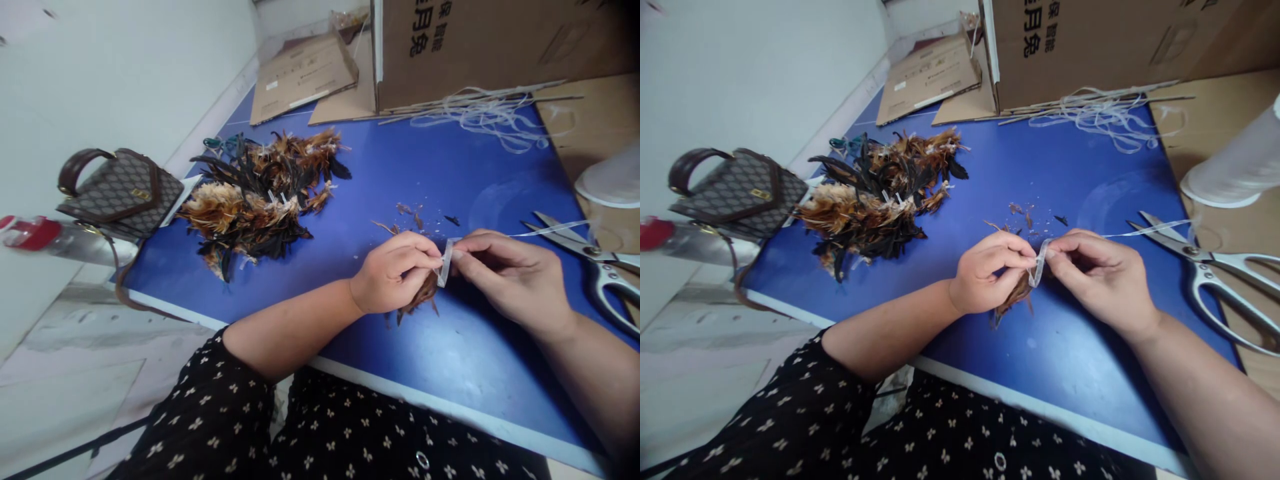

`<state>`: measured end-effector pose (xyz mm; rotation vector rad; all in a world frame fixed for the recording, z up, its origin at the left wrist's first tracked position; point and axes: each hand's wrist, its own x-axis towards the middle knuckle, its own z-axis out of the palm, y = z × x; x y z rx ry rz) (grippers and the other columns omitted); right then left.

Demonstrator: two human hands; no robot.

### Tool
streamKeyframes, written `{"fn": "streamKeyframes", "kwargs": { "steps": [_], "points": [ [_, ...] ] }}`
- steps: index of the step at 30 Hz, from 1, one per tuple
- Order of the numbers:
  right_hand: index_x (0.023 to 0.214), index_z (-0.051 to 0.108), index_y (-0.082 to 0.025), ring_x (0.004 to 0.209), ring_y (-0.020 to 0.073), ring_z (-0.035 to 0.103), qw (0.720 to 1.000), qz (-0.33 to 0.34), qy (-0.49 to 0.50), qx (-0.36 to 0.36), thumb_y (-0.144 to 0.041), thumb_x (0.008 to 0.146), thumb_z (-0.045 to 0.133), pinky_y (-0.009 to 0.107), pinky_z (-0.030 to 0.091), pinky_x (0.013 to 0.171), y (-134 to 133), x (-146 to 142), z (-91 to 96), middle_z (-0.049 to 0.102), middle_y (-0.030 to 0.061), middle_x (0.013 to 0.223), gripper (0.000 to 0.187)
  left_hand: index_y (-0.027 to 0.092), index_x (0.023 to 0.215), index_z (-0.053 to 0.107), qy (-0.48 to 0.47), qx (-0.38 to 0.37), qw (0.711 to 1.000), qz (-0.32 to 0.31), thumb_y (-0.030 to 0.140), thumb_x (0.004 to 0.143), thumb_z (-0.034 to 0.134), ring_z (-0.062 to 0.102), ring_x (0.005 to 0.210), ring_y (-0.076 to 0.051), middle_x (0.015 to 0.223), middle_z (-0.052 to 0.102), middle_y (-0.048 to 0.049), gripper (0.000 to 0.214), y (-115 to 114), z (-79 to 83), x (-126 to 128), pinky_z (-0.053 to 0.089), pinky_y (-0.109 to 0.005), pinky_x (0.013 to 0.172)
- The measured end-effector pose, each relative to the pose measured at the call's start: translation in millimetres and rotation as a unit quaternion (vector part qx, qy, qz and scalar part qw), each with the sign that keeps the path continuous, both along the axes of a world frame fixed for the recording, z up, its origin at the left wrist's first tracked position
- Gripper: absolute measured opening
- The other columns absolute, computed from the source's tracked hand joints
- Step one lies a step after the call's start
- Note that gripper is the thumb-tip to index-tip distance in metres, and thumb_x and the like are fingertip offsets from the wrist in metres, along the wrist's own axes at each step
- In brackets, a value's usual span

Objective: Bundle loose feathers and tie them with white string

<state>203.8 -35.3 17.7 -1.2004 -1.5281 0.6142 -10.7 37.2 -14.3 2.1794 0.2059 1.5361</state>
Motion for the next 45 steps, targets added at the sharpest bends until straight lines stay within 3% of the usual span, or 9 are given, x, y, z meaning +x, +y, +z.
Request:
{"fn": "streamKeyframes", "kwargs": {
  "steps": [9,15,21,25,29,33,36,40,45],
  "points": [
    [0.091,0.083,-0.026,0.071,0.0171,0.070,0.986,-0.098,-0.107,0.077,-0.028,0.101,0.079,0.033,0.055,0.069,4,0,-0.8,0.081,0.0015,0.083,0.012,0.022,0.109,0.074,0.002,-0.055,0.998,-0.020,0.011,0.104,0.078,0.081,0.098,-0.016,0.107,0.083,-0.0073,0.013,5,2.4,-7,0.064,-0.028,0.083],
    [0.090,0.082,-0.026,0.072,0.0176,0.069,0.981,-0.137,-0.120,0.064,-0.031,0.101,0.078,0.034,0.055,0.071,3,1,-0.6,0.080,0.0018,0.082,0.013,0.022,0.105,0.075,0.015,-0.059,0.998,-0.013,0.007,0.104,0.072,0.082,0.099,-0.016,0.105,0.084,-0.0066,0.015,5,0.8,-7,0.065,-0.031,0.087],
    [0.097,0.079,-0.023,0.060,0.0154,0.065,0.990,-0.133,0.001,-0.055,-0.040,0.101,0.080,0.030,0.052,0.060,-2,10,-1.7,0.075,0.0003,0.074,0.017,0.022,0.101,0.076,0.020,-0.096,0.995,-0.010,0.009,0.102,0.074,0.081,0.098,-0.016,0.105,0.084,-0.0062,0.014,5,-1.1,-6,0.064,-0.033,0.087],
    [0.085,0.078,-0.023,0.065,0.0169,0.068,0.994,-0.012,-0.070,-0.083,-0.041,0.102,0.075,0.031,0.055,0.066,2,16,0.6,0.076,0.0026,0.074,0.025,0.021,0.096,0.077,0.025,-0.183,0.983,-0.014,0.012,0.101,0.075,0.079,0.094,-0.015,0.105,0.083,-0.0078,0.011,5,-3.8,-6,0.060,-0.028,0.075],
    [0.104,0.088,-0.024,0.091,0.0232,0.081,0.990,0.018,-0.124,-0.065,-0.040,0.105,0.071,0.037,0.064,0.089,4,15,-4.7,0.088,0.0079,0.102,0.023,0.018,0.091,0.077,0.027,-0.341,0.937,-0.073,0.021,0.098,0.083,0.079,0.099,-0.016,0.107,0.082,-0.0095,0.010,6,-6.5,-5,0.063,-0.030,0.082],
    [0.151,0.080,-0.026,0.080,0.0183,0.075,0.992,-0.004,-0.081,-0.093,-0.042,0.105,0.074,0.033,0.064,0.077,0,15,-12.0,0.085,0.0045,0.101,0.049,0.016,0.090,0.076,0.037,-0.492,0.856,-0.156,0.031,0.091,0.094,0.078,0.105,-0.018,0.115,0.082,-0.0108,0.024,5,-3.3,-5,0.064,-0.039,0.101],
    [0.171,0.065,-0.028,0.078,0.0155,0.073,0.995,0.023,-0.039,-0.087,-0.043,0.106,0.077,0.031,0.064,0.076,-3,14,-9.2,0.082,0.0027,0.102,0.068,0.015,0.089,0.075,0.043,-0.555,0.811,-0.181,0.033,0.087,0.098,0.078,0.106,-0.017,0.115,0.082,-0.0106,0.030,3,-0.8,-6,0.062,-0.041,0.106],
    [0.175,0.060,-0.032,0.079,0.0149,0.074,0.997,0.046,-0.012,-0.053,-0.038,0.104,0.081,0.031,0.066,0.077,-8,10,0.7,0.081,0.0023,0.103,0.074,0.015,0.086,0.068,0.039,-0.612,0.765,-0.198,0.031,0.080,0.101,0.077,0.100,-0.015,0.107,0.083,-0.0083,0.037,-1,-3.9,-2,0.061,-0.040,0.103],
    [0.149,0.084,-0.031,0.063,0.0128,0.061,0.993,0.044,0.054,-0.094,-0.038,0.108,0.078,0.030,0.058,0.059,-10,10,3.0,0.077,0.0012,0.088,0.042,0.018,0.087,0.058,0.032,-0.653,0.729,-0.203,0.029,0.078,0.103,0.078,0.084,-0.012,0.093,0.080,-0.0021,0.047,-7,-0.8,1,0.061,-0.034,0.092]
  ]
}}
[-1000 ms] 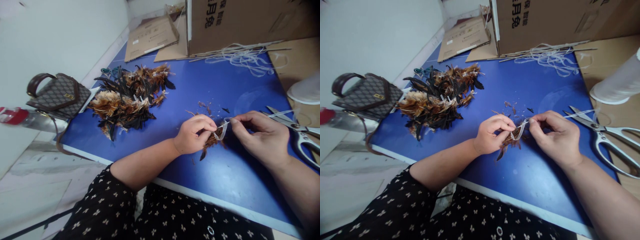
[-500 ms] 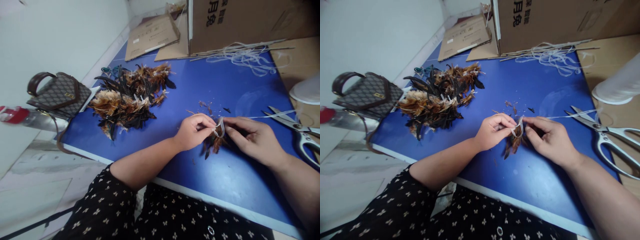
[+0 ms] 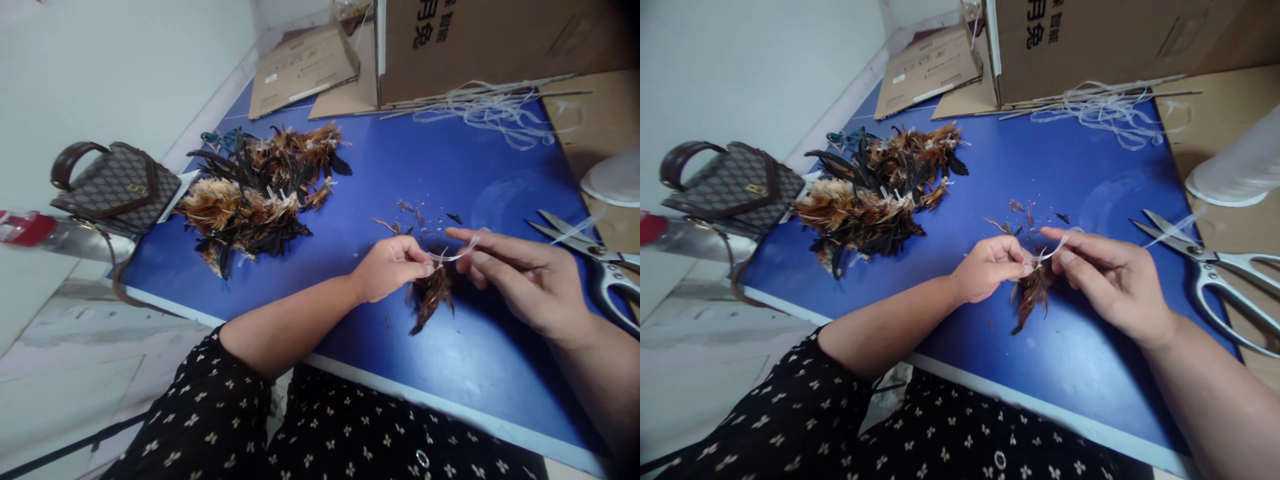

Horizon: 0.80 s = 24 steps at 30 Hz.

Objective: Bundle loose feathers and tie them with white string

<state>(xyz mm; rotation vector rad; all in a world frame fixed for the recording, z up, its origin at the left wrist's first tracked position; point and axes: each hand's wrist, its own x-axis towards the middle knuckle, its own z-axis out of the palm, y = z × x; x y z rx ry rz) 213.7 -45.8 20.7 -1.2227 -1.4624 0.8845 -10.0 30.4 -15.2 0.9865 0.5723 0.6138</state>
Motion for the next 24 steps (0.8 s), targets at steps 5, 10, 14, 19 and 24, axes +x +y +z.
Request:
{"fn": "streamKeyframes", "kwargs": {
  "steps": [5,10,14,19,24],
  "points": [
    [0.177,0.055,-0.041,0.068,0.0141,0.069,0.992,-0.068,0.103,-0.025,-0.040,0.098,0.088,0.034,0.064,0.065,12,4,-11.1,0.085,0.0045,0.118,0.085,0.020,0.095,0.054,-0.010,-0.037,0.997,-0.068,0.032,0.083,0.103,0.086,0.079,-0.021,0.089,0.080,-0.0021,0.052,-5,9.6,-3,0.068,-0.038,0.085],
    [0.110,0.087,-0.019,0.061,0.0131,0.061,0.993,-0.003,-0.053,-0.103,-0.065,0.103,0.079,0.026,0.051,0.057,15,11,-3.3,0.074,0.0021,0.074,0.047,0.021,0.099,0.053,-0.003,-0.039,0.996,-0.074,0.027,0.092,0.095,0.088,0.081,-0.023,0.088,0.082,-0.0052,0.043,-4,8.0,-4,0.070,-0.037,0.083],
    [0.098,0.083,-0.020,0.063,0.0137,0.059,0.990,0.080,-0.089,-0.075,-0.065,0.105,0.076,0.027,0.048,0.057,11,8,11.4,0.076,0.0032,0.079,0.045,0.021,0.098,0.053,0.007,-0.039,0.997,-0.060,0.030,0.089,0.099,0.088,0.080,-0.023,0.084,0.080,-0.0030,0.047,-3,7.8,-3,0.069,-0.036,0.083],
    [0.085,0.081,-0.021,0.069,0.0149,0.067,0.985,0.112,-0.122,-0.042,-0.061,0.107,0.076,0.026,0.054,0.064,10,5,13.1,0.076,0.0028,0.076,0.046,0.019,0.099,0.058,0.017,-0.051,0.996,-0.072,0.038,0.084,0.104,0.085,0.079,-0.020,0.086,0.082,-0.0044,0.051,-4,8.4,-3,0.067,-0.034,0.080],
    [0.081,0.079,-0.021,0.061,0.0124,0.058,0.984,0.104,-0.141,-0.011,-0.054,0.109,0.074,0.024,0.048,0.056,7,3,8.0,0.069,-0.0006,0.069,0.043,0.016,0.097,0.070,0.007,-0.003,1.000,-0.001,0.052,0.083,0.104,0.077,0.082,-0.012,0.090,0.081,-0.0027,0.051,-1,7.0,-1,0.062,-0.031,0.088]
  ]
}}
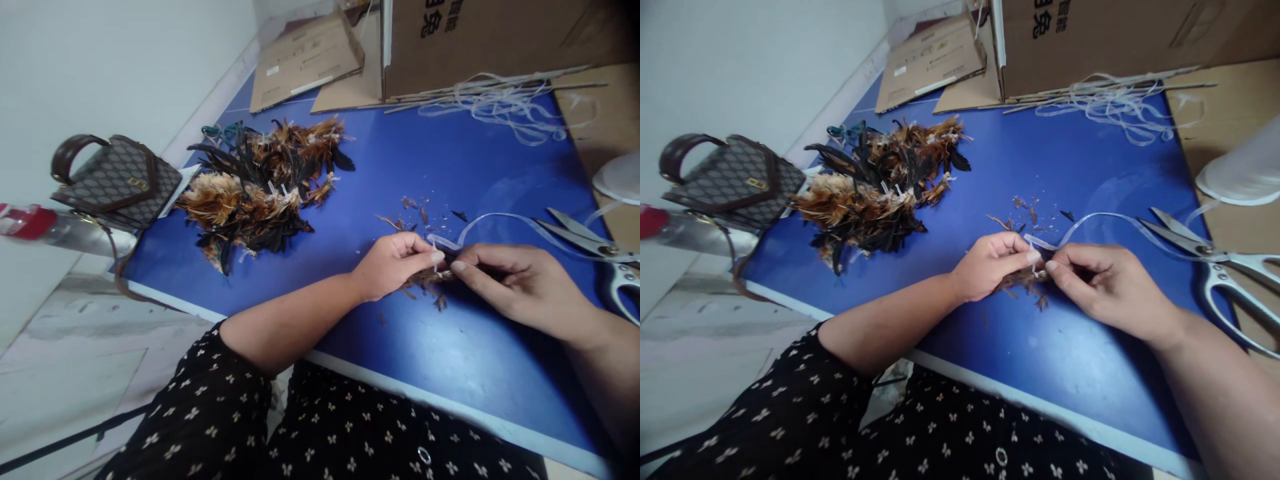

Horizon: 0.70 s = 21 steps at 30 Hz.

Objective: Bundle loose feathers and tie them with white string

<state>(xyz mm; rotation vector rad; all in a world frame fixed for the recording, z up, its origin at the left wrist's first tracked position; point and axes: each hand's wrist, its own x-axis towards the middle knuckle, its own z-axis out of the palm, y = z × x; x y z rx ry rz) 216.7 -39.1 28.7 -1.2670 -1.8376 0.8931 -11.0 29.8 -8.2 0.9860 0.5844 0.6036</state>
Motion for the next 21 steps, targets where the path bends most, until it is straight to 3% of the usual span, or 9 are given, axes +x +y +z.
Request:
{"fn": "streamKeyframes", "kwargs": {
  "steps": [3,8,13,16,21],
  "points": [
    [0.081,0.076,-0.022,0.059,0.0107,0.057,0.998,0.009,-0.005,0.057,-0.041,0.111,0.072,0.024,0.045,0.054,-3,-7,-1.7,0.067,-0.0025,0.069,0.036,0.016,0.098,0.073,-0.033,-0.004,0.999,0.031,0.057,0.088,0.099,0.077,0.088,-0.013,0.095,0.082,-0.0042,0.050,4,-0.1,1,0.062,-0.034,0.095],
    [0.090,0.078,-0.024,0.063,0.0103,0.066,0.984,-0.026,-0.040,0.171,-0.026,0.108,0.072,0.024,0.052,0.061,-2,-16,-1.7,0.075,-0.0015,0.078,0.019,0.021,0.097,0.068,-0.065,-0.031,0.997,0.017,0.055,0.084,0.102,0.075,0.083,-0.014,0.092,0.079,-0.0019,0.051,6,5.3,-1,0.062,-0.033,0.087],
    [0.086,0.076,-0.026,0.063,0.0137,0.070,0.983,-0.030,-0.037,0.178,-0.026,0.108,0.072,0.028,0.056,0.063,3,-16,1.1,0.077,0.0000,0.077,0.022,0.021,0.089,0.064,-0.048,0.033,0.996,-0.072,0.062,0.086,0.098,0.062,0.070,-0.011,0.092,0.081,-0.0056,0.054,2,20.4,-4,0.048,-0.029,0.064],
    [0.090,0.080,-0.028,0.069,0.0173,0.076,0.983,-0.030,-0.018,0.179,-0.027,0.106,0.074,0.033,0.061,0.068,3,-14,2.3,0.081,0.0018,0.082,0.018,0.020,0.088,0.064,-0.024,0.008,0.993,-0.112,0.063,0.084,0.099,0.054,0.064,-0.008,0.092,0.082,-0.0067,0.056,1,27.1,-5,0.038,-0.027,0.057],
    [0.102,0.088,-0.032,0.076,0.0196,0.080,0.975,-0.071,-0.016,0.210,-0.024,0.103,0.082,0.036,0.065,0.072,-1,-14,-1.1,0.086,0.0022,0.091,0.010,0.019,0.090,0.066,0.015,-0.045,0.998,-0.043,0.054,0.085,0.099,0.052,0.062,-0.005,0.085,0.077,-0.0012,0.049,2,22.7,-2,0.033,-0.024,0.054]
  ]
}}
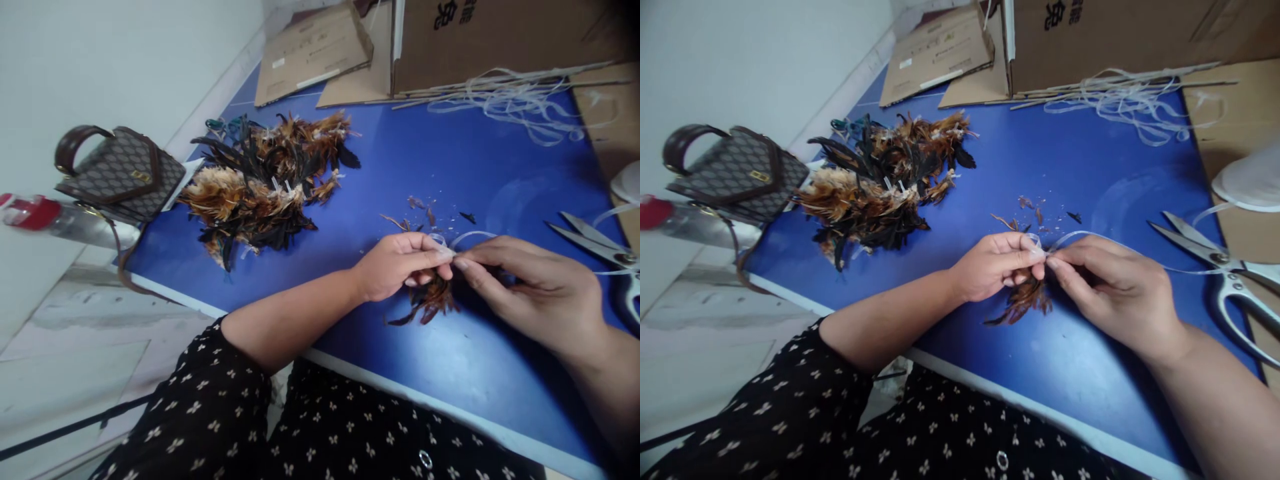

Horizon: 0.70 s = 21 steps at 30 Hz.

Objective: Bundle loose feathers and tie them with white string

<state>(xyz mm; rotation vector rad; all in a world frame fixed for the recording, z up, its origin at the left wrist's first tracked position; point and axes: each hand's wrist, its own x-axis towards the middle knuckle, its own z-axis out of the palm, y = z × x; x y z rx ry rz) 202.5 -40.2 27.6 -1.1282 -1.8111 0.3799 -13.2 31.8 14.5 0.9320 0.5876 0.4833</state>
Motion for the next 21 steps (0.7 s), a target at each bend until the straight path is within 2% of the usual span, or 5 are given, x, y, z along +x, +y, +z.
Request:
{"fn": "streamKeyframes", "kwargs": {
  "steps": [4,10,14,16,21],
  "points": [
    [0.102,0.088,-0.033,0.081,0.0203,0.081,1.000,0.028,-0.002,-0.011,-0.025,0.102,0.085,0.036,0.066,0.076,-2,-3,-0.6,0.085,0.0024,0.093,0.008,0.019,0.086,0.062,0.016,-0.005,0.998,0.052,0.052,0.091,0.096,0.052,0.061,-0.004,0.081,0.071,0.0016,0.048,0,-6.6,3,0.033,-0.023,0.053],
    [0.099,0.085,-0.032,0.091,0.0230,0.085,0.996,0.065,0.034,-0.049,-0.024,0.106,0.078,0.037,0.070,0.081,-4,-8,2.7,0.087,0.0054,0.099,0.012,0.019,0.085,0.062,-0.001,-0.011,0.999,0.053,0.056,0.090,0.098,0.052,0.059,-0.006,0.077,0.066,0.0023,0.052,0,-12.1,6,0.033,-0.025,0.052],
    [0.106,0.080,-0.032,0.057,0.0149,0.074,0.956,0.117,0.192,-0.188,-0.027,0.113,0.071,0.032,0.066,0.060,-11,-15,2.9,0.086,0.0015,0.097,0.012,0.020,0.082,0.062,-0.034,-0.025,0.999,0.016,0.057,0.086,0.100,0.051,0.058,-0.007,0.073,0.065,0.0011,0.053,1,-10.3,3,0.035,-0.027,0.054],
    [0.109,0.078,-0.032,0.046,0.0120,0.066,0.935,0.156,0.215,-0.235,-0.028,0.115,0.068,0.029,0.061,0.049,-13,-17,3.9,0.086,0.0001,0.097,0.012,0.020,0.080,0.062,-0.041,-0.024,0.999,0.001,0.057,0.087,0.099,0.053,0.060,-0.009,0.070,0.062,0.0013,0.053,-1,-7.1,1,0.041,-0.028,0.058],
    [0.094,0.073,-0.028,0.057,0.0114,0.066,0.977,0.135,0.048,-0.161,-0.028,0.114,0.065,0.023,0.053,0.053,-11,-16,7.5,0.072,-0.0023,0.075,0.022,0.020,0.086,0.061,-0.046,0.004,0.999,0.022,0.050,0.088,0.098,0.054,0.063,-0.009,0.069,0.057,0.0051,0.048,-6,-2.9,1,0.046,-0.026,0.065]
  ]
}}
